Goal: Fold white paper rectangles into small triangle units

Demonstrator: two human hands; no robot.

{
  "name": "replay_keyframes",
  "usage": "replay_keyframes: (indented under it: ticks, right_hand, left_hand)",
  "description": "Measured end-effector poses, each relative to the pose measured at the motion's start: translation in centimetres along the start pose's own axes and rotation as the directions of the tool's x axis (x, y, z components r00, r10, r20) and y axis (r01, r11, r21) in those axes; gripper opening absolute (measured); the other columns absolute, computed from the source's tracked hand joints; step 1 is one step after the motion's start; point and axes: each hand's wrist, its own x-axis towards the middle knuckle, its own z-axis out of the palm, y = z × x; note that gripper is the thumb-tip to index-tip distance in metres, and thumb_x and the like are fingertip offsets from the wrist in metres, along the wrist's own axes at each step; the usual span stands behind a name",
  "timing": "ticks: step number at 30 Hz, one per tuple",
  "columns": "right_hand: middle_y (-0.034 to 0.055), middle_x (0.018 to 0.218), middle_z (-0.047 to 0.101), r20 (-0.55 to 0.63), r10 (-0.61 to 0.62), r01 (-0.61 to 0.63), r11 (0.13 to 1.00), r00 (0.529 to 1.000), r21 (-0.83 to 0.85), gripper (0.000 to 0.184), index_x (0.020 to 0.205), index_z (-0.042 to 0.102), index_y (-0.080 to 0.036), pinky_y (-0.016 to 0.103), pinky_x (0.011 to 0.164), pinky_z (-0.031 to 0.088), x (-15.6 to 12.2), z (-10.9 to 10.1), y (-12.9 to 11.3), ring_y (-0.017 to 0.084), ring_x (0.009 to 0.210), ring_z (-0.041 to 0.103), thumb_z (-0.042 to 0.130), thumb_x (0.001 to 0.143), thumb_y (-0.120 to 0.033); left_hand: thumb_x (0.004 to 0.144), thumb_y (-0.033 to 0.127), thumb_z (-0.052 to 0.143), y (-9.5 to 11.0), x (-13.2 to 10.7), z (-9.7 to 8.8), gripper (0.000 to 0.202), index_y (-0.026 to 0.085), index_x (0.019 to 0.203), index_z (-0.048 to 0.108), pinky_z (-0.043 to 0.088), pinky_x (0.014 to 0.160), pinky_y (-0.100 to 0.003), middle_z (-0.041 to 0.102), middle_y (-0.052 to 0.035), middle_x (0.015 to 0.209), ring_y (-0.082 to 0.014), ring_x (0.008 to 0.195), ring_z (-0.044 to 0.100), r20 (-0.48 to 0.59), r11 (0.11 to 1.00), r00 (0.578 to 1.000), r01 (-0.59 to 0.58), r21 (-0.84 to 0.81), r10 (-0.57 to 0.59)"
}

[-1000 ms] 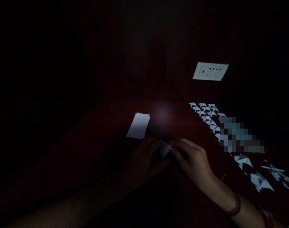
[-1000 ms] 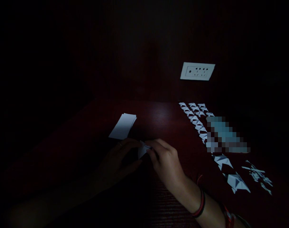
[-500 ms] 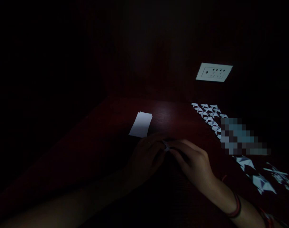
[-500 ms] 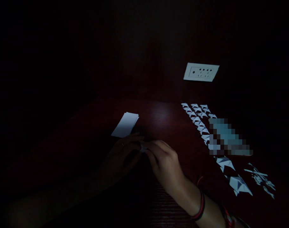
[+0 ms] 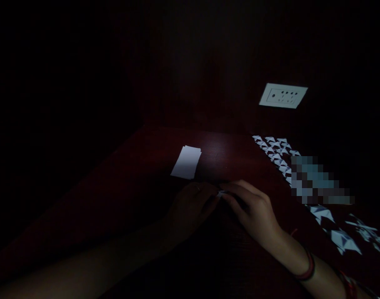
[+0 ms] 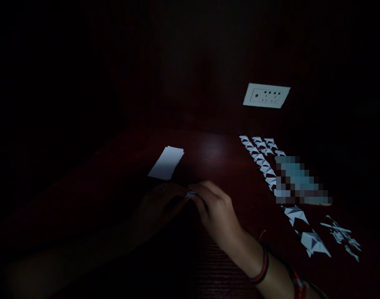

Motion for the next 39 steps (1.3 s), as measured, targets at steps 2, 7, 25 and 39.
replay_keyframes:
  ticks: [2, 7, 25, 39]
  right_hand:
    - [0.0055, 0.088, 0.059, 0.014, 0.006, -0.006, 1.0, 1.0, -0.001, 0.022, 0.096, 0.059, -0.018, 0.027, 0.07, 0.047, 0.08, 0.04, 0.09, 0.015, 0.081, 0.056, 0.047, 0.078, -0.014]
    - [0.0045, 0.085, 0.057, 0.042, 0.02, -0.02, 1.0, 0.999, 0.006, 0.019, 0.091, 0.062, -0.019, 0.024, 0.068, 0.047, 0.21, -0.16, 0.28, 0.014, 0.078, 0.055, 0.051, 0.077, -0.015]
    - [0.0034, 0.08, 0.058, 0.031, 0.057, -0.06, 0.993, 0.998, 0.1, 0.011, 0.081, 0.062, -0.019, 0.026, 0.067, 0.045, 0.45, -0.29, 0.47, 0.014, 0.076, 0.054, 0.053, 0.075, -0.019]
    - [0.0014, 0.07, 0.054, 0.058, 0.126, -0.132, 0.984, 0.99, 0.119, 0.012, 0.071, 0.057, -0.016, 0.023, 0.06, 0.04, 0.71, -0.34, 0.79, 0.012, 0.067, 0.051, 0.047, 0.078, -0.015]
  left_hand:
    - [0.082, 0.017, 0.042, -0.14, 0.0, 0.09, 0.011, 0.018, 0.088, 0.051, 0.043, 0.075, -0.028, 0.06, -0.0011, 0.086, -0.0136, 0.078, 0.056, 0.011, 1.0, 1.0, -0.013, -0.002, 0.013]
    - [0.083, 0.015, 0.041, -0.21, 0.12, 0.01, 0.011, 0.018, 0.088, 0.051, 0.043, 0.073, -0.026, 0.059, -0.0014, 0.086, -0.0128, 0.078, 0.056, 0.03, 0.999, 0.999, -0.037, -0.028, 0.038]
    - [0.083, 0.017, 0.045, 0.21, 0.17, -0.43, 0.007, 0.02, 0.087, 0.05, 0.043, 0.073, -0.023, 0.058, 0.0023, 0.083, -0.0102, 0.075, 0.056, 0.064, 0.978, 0.993, 0.114, -0.174, -0.104]
    - [0.078, 0.015, 0.051, -0.01, 0.35, -0.3, 0.013, 0.021, 0.089, 0.048, 0.043, 0.067, -0.019, 0.058, 0.0046, 0.082, -0.009, 0.074, 0.056, 0.139, 0.929, 0.965, 0.253, -0.269, -0.223]
